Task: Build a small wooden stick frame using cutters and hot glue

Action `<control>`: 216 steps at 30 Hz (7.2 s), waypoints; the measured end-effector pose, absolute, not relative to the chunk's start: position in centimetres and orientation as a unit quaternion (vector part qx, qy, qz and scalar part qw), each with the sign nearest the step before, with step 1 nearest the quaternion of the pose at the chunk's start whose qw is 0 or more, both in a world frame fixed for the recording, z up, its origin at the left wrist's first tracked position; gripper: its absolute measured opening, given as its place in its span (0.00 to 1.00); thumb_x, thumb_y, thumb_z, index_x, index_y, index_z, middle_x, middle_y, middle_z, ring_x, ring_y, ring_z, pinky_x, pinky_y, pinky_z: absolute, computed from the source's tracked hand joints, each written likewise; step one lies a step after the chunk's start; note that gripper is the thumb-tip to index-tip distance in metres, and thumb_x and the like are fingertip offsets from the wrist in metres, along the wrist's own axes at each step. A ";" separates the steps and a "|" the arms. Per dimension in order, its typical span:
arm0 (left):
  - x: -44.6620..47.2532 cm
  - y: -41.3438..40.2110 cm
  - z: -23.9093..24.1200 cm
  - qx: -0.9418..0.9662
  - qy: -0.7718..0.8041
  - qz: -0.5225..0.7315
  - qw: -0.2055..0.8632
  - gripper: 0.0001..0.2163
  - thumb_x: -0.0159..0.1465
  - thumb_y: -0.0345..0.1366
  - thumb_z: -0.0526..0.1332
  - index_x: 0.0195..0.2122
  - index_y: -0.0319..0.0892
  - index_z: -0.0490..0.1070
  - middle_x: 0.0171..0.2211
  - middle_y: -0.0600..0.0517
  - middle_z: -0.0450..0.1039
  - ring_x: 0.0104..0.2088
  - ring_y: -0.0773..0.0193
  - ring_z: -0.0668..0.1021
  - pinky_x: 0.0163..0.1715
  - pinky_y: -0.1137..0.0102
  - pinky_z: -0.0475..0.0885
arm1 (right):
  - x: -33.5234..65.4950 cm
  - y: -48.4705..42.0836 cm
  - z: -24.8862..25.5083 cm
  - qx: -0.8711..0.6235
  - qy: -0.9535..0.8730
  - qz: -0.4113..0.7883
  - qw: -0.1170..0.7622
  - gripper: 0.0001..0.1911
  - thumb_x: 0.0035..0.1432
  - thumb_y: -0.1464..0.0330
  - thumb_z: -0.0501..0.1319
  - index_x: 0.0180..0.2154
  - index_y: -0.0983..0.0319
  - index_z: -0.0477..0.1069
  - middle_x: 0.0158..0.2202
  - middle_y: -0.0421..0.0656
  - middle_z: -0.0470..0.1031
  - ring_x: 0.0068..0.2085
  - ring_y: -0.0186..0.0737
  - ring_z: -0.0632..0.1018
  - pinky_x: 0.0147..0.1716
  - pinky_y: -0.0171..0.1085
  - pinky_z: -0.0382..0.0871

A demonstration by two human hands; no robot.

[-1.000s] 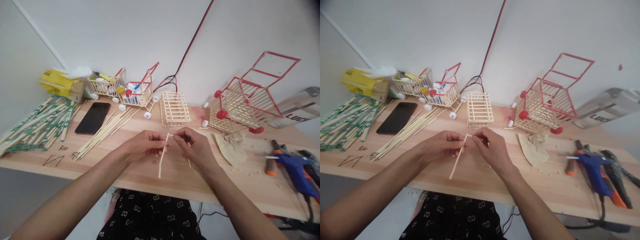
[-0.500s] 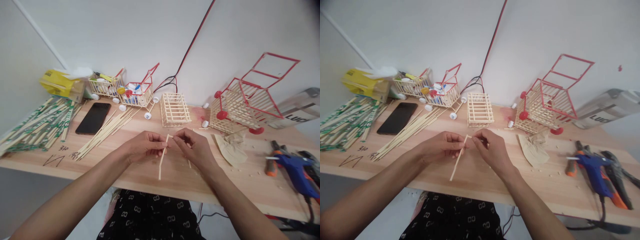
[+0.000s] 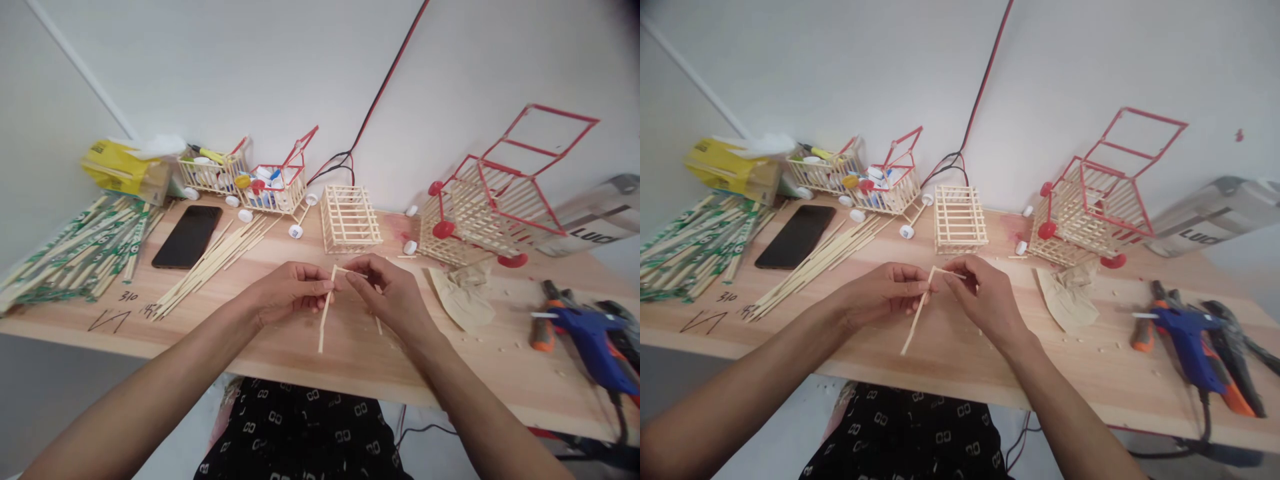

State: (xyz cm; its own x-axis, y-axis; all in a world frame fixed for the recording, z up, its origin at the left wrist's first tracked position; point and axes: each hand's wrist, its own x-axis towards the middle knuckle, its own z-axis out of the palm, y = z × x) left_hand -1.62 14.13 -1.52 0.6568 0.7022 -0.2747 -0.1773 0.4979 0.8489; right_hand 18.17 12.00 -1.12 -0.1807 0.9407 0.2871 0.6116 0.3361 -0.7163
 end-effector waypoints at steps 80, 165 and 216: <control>-1.5 14.0 -1.5 0.418 0.311 0.271 0.809 0.09 0.55 0.34 0.68 0.33 0.32 0.74 0.25 0.51 0.73 0.22 0.75 0.71 0.24 0.76 0.64 | 17.8 11.7 -1.3 -0.528 -0.733 0.184 0.387 0.02 0.58 0.70 0.60 0.35 0.61 0.71 0.30 0.38 0.72 0.27 0.30 0.69 0.26 0.32 0.61; -1.7 13.9 -1.6 0.428 0.303 0.274 0.806 0.09 0.56 0.34 0.68 0.32 0.33 0.74 0.26 0.50 0.74 0.23 0.74 0.71 0.25 0.76 0.64 | 17.6 11.5 -1.4 -0.551 -0.710 0.203 0.389 0.07 0.59 0.65 0.60 0.31 0.60 0.72 0.26 0.39 0.74 0.25 0.32 0.70 0.26 0.33 0.61; -0.1 17.2 3.0 0.508 0.270 0.322 0.752 0.14 0.50 0.38 0.72 0.32 0.34 0.76 0.24 0.52 0.72 0.23 0.74 0.72 0.25 0.77 0.66 | 18.6 14.3 3.3 -0.482 -0.741 0.080 0.461 0.06 0.58 0.70 0.59 0.29 0.62 0.72 0.27 0.40 0.74 0.27 0.33 0.69 0.26 0.32 0.60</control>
State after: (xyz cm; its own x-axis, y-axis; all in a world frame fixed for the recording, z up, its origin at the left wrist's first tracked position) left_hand -0.07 17.23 3.02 0.6466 0.7587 -0.0792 -0.2091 0.2762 0.9381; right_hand 18.58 14.33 3.27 -0.1106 0.7879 0.6058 0.6414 0.5222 -0.5621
